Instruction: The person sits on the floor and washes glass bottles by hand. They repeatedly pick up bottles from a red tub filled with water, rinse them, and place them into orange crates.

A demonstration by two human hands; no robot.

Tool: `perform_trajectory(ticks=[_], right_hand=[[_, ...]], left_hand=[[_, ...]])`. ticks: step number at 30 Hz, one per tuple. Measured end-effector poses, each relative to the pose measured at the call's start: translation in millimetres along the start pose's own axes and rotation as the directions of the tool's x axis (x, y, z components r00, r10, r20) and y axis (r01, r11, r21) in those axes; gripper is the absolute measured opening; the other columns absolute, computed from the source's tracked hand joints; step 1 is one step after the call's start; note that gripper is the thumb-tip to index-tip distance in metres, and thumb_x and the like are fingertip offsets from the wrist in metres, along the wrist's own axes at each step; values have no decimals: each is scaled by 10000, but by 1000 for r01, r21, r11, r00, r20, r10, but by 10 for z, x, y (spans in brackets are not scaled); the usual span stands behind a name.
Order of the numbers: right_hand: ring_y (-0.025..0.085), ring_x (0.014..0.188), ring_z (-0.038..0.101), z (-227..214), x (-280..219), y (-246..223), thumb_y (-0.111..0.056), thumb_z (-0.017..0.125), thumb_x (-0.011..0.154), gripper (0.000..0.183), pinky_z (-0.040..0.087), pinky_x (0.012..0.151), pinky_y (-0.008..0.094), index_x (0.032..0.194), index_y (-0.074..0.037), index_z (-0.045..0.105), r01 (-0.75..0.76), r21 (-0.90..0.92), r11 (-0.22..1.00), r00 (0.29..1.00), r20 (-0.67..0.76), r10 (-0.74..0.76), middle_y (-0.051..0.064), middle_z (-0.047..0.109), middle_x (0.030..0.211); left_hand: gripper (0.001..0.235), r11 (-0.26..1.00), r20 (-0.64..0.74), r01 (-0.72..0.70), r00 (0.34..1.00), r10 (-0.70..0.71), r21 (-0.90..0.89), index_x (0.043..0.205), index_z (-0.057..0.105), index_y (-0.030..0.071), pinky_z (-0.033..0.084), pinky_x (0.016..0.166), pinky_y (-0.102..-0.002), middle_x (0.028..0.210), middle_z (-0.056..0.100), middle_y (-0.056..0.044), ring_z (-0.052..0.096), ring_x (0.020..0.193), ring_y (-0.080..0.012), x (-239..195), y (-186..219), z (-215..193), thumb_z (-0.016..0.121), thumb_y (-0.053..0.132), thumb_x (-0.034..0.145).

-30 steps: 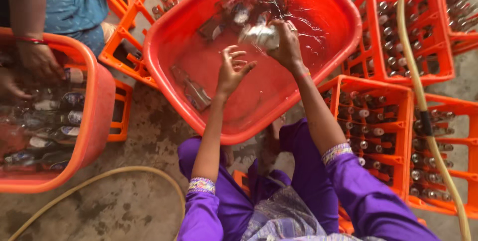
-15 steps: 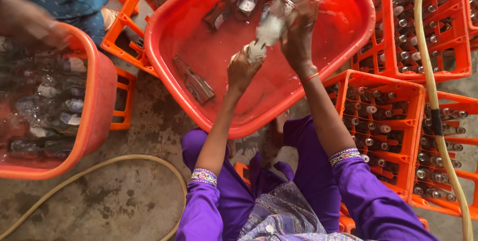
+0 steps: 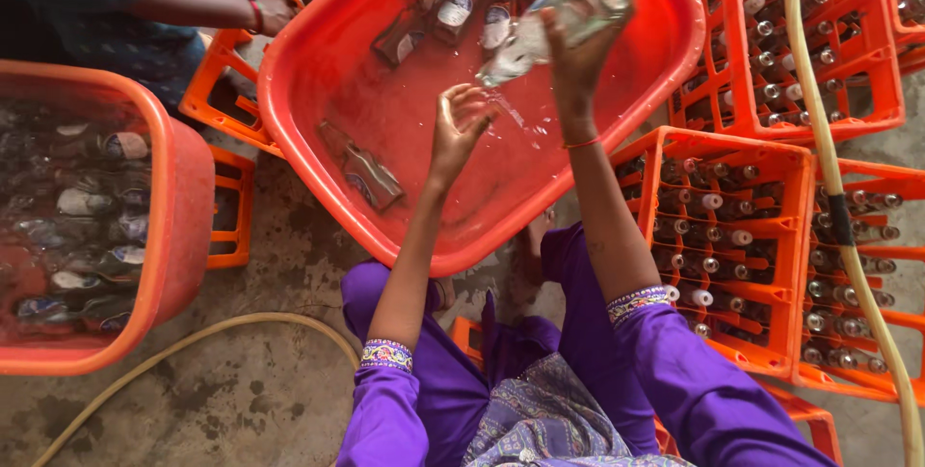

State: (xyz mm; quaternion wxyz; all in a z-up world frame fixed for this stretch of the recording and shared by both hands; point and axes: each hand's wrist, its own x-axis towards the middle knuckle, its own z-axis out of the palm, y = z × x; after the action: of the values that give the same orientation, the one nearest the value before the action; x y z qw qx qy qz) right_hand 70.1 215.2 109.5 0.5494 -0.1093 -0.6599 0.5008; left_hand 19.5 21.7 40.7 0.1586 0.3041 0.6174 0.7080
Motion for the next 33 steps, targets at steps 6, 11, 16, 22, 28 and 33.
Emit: perform_trajectory(ticks=[6, 11, 16, 22, 28, 33], right_hand=[[245, 1240, 517, -132, 46, -39, -212, 848, 944, 893, 456, 1113, 420, 1544, -93, 198, -144, 205, 968, 981, -101, 167, 130, 486, 1351], [196, 1200, 550, 60, 5, -218, -168, 821, 996, 819, 509, 1073, 353, 1563, -80, 235, -159, 221, 962, 980, -80, 180, 121, 537, 1340], [201, 1117, 568, 170, -33, -293, -75, 777, 977, 845, 525, 979, 348, 1554, -119, 161, -206, 395, 895, 976, 19, 216, 122, 543, 1261], [204, 1163, 577, 219, -68, -196, -34, 766, 1000, 861, 540, 1048, 380, 1596, -154, 155, -147, 369, 918, 987, 0, 159, 113, 545, 1298], [203, 1190, 596, 210, -54, -123, -44, 811, 1010, 869, 542, 1087, 386, 1592, -163, 177, -44, 288, 957, 998, -24, 53, 98, 502, 1418], [203, 1197, 591, 215, -101, -146, -81, 829, 1005, 888, 538, 1085, 386, 1600, -160, 175, -86, 276, 957, 996, -14, 93, 114, 528, 1380]], left_hand=[[888, 887, 183, 257, 963, -200, -384, 1530, 390, 53, 513, 1087, -433, 1508, 558, -192, 650, 1274, -304, -63, 90, 125, 331, 763, 1001], [910, 801, 194, 320, 947, -256, -506, 1555, 257, 127, 490, 1084, -487, 1495, 533, -202, 629, 1258, -345, -68, 268, 94, 283, 787, 929], [925, 633, 236, 365, 930, -281, -683, 1533, 374, 66, 438, 1153, -491, 1553, 451, -209, 510, 1398, -343, -14, 280, -73, 266, 784, 959], [919, 657, 128, 343, 927, -353, -671, 1451, 485, 8, 415, 1155, -469, 1511, 467, -181, 512, 1356, -308, 8, 186, -195, 318, 773, 969], [957, 693, 114, 345, 927, -356, -633, 1450, 470, -18, 432, 1137, -467, 1489, 479, -182, 531, 1327, -289, -6, 189, -198, 351, 786, 945], [942, 629, 192, 386, 915, -356, -675, 1483, 417, 8, 428, 1147, -470, 1492, 468, -174, 539, 1329, -297, -19, 196, -176, 370, 776, 939]])
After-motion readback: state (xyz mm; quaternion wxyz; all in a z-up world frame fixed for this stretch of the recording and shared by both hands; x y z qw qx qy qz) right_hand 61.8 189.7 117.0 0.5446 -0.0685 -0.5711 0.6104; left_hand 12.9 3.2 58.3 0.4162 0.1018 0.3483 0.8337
